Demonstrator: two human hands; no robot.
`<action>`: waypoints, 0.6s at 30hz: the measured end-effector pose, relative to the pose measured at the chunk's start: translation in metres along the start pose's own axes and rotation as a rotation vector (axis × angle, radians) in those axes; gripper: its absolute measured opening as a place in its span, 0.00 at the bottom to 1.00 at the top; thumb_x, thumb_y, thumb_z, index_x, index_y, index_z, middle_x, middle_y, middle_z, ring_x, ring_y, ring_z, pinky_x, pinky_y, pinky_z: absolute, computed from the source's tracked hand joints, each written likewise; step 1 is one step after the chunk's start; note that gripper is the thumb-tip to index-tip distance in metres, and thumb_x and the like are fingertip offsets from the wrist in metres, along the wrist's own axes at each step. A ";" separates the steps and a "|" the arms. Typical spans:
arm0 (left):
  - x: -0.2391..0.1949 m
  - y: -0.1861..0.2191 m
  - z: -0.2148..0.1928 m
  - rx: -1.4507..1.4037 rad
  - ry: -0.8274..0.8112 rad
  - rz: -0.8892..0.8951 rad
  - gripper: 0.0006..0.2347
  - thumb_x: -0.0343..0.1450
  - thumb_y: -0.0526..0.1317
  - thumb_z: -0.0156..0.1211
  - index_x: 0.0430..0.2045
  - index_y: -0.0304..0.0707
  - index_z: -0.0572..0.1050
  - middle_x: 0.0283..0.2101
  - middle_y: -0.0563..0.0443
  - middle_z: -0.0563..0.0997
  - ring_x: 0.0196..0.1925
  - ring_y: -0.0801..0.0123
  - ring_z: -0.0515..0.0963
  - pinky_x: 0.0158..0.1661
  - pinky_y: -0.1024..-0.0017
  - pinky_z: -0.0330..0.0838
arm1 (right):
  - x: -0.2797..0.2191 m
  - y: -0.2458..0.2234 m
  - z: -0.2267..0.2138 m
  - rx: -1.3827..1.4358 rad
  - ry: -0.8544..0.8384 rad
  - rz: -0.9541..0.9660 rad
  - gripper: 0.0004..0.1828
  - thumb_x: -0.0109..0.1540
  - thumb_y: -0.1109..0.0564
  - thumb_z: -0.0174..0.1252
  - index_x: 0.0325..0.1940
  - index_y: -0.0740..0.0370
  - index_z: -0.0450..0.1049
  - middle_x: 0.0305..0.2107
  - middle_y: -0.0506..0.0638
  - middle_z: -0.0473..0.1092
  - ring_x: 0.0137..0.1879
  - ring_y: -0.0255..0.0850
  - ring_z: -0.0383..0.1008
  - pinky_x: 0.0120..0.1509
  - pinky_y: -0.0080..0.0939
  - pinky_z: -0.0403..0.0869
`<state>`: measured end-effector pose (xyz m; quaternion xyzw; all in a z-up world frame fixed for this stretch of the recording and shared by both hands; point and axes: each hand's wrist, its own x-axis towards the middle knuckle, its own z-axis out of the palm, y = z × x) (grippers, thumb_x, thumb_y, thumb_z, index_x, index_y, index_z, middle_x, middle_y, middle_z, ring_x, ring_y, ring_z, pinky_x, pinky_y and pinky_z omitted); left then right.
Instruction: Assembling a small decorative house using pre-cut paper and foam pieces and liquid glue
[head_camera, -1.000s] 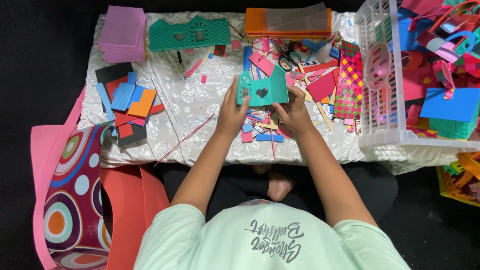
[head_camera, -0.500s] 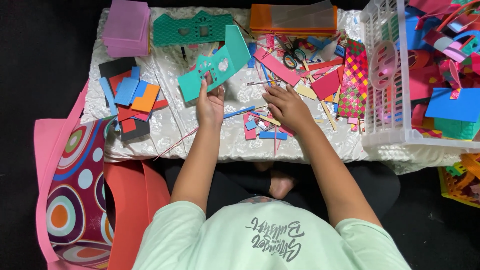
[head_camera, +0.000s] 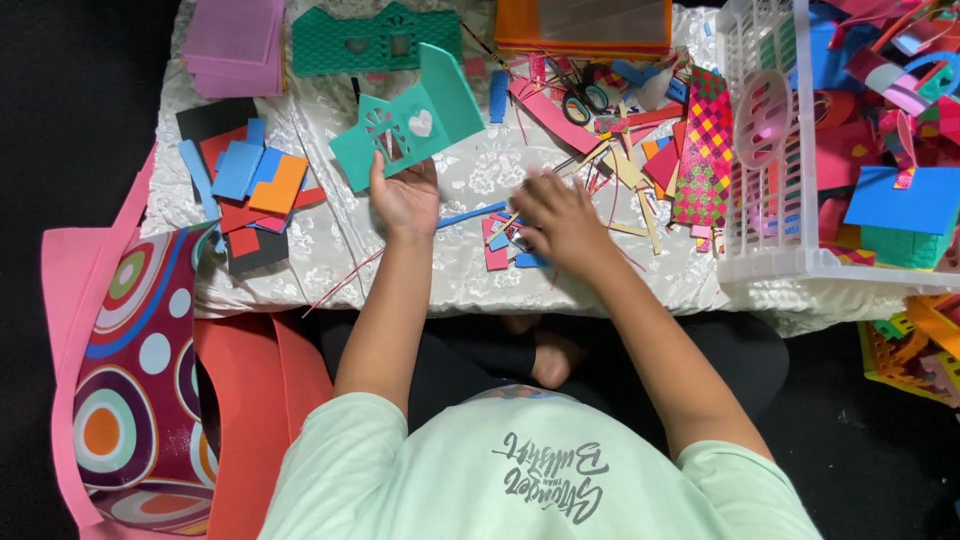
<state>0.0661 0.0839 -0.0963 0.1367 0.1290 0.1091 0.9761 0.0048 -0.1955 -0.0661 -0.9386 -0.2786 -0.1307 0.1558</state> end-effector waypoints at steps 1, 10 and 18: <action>0.004 0.002 -0.004 -0.027 -0.012 0.026 0.11 0.72 0.50 0.61 0.37 0.46 0.80 0.40 0.51 0.87 0.34 0.65 0.86 0.48 0.65 0.86 | 0.003 -0.019 0.003 0.024 -0.193 -0.020 0.33 0.68 0.33 0.47 0.76 0.41 0.61 0.72 0.54 0.55 0.79 0.55 0.50 0.78 0.66 0.49; -0.011 0.014 0.007 -0.081 -0.107 0.023 0.12 0.75 0.50 0.55 0.46 0.50 0.80 0.51 0.52 0.84 0.54 0.65 0.84 0.52 0.63 0.84 | 0.073 -0.069 0.032 0.042 -0.395 0.068 0.37 0.70 0.27 0.39 0.81 0.36 0.49 0.79 0.56 0.39 0.84 0.53 0.35 0.81 0.68 0.30; -0.030 0.001 0.031 0.200 -0.074 -0.032 0.15 0.74 0.53 0.57 0.46 0.47 0.78 0.49 0.56 0.84 0.51 0.68 0.84 0.51 0.65 0.84 | 0.065 -0.041 -0.001 0.122 -0.394 0.200 0.40 0.69 0.29 0.43 0.82 0.42 0.47 0.79 0.55 0.42 0.84 0.52 0.36 0.81 0.71 0.31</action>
